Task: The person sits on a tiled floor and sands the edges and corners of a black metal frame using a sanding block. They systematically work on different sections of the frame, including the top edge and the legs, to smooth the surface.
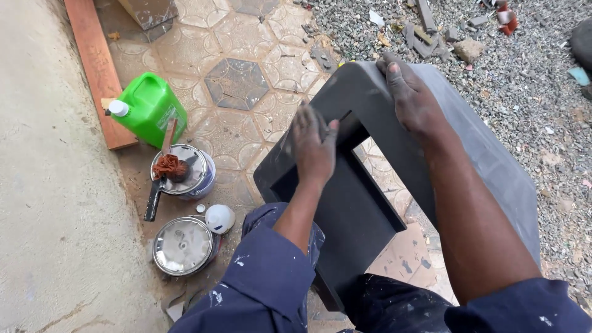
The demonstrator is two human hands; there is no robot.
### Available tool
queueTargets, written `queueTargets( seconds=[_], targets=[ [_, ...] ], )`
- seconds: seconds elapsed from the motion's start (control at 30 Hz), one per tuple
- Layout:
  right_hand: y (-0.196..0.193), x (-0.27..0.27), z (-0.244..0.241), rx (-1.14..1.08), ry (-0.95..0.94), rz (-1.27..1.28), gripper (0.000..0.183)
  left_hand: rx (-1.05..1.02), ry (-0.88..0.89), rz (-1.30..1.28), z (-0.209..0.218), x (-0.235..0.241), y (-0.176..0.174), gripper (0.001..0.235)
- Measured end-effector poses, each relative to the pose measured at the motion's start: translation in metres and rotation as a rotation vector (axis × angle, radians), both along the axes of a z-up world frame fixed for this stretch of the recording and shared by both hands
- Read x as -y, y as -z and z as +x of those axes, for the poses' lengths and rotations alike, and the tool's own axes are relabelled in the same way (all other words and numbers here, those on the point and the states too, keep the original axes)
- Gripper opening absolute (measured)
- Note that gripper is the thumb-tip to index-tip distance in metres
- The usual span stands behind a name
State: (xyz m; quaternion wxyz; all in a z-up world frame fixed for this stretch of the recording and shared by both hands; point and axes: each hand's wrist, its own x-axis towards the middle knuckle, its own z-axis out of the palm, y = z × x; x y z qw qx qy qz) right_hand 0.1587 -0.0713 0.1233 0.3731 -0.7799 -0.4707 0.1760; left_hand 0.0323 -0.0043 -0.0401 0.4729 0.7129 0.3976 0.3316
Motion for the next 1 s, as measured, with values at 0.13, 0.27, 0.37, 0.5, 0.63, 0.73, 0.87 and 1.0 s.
queueTargets(
  seconds=[0.13, 0.27, 0.37, 0.5, 0.63, 0.73, 0.87, 1.0],
  targets=[
    [0.005, -0.001, 0.005, 0.072, 0.006, -0.028, 0.066, 0.047, 0.032, -0.19, -0.003, -0.008, -0.008, 0.075],
    [0.004, -0.003, 0.005, -0.02, -0.016, -0.022, 0.06, 0.046, 0.017, -0.158, -0.005, -0.013, -0.02, 0.063],
    [0.004, -0.004, 0.007, 0.003, 0.01, -0.056, 0.061, 0.149, 0.054, -0.115, -0.003, -0.016, -0.038, 0.065],
    [0.001, -0.002, 0.009, 0.168, 0.082, -0.273, 0.069, 0.357, 0.178, -0.17, -0.003, -0.028, -0.024, 0.082],
    [-0.01, -0.007, -0.018, 0.276, 0.149, -0.371, 0.071, 0.257, 0.154, -0.081, -0.01, -0.066, -0.022, 0.072],
    [-0.003, -0.013, -0.019, 0.435, 0.111, -0.406, 0.071, -0.065, 0.19, -0.297, -0.004, -0.087, 0.006, 0.121],
    [0.003, -0.034, -0.016, 0.49, 0.056, -0.401, 0.069, 0.027, 0.111, -0.431, 0.003, -0.092, 0.017, 0.086],
    [0.001, -0.057, -0.018, 0.412, -0.004, -0.363, 0.067, -0.01, -0.102, -0.357, -0.007, -0.093, 0.001, 0.08]
  ],
)
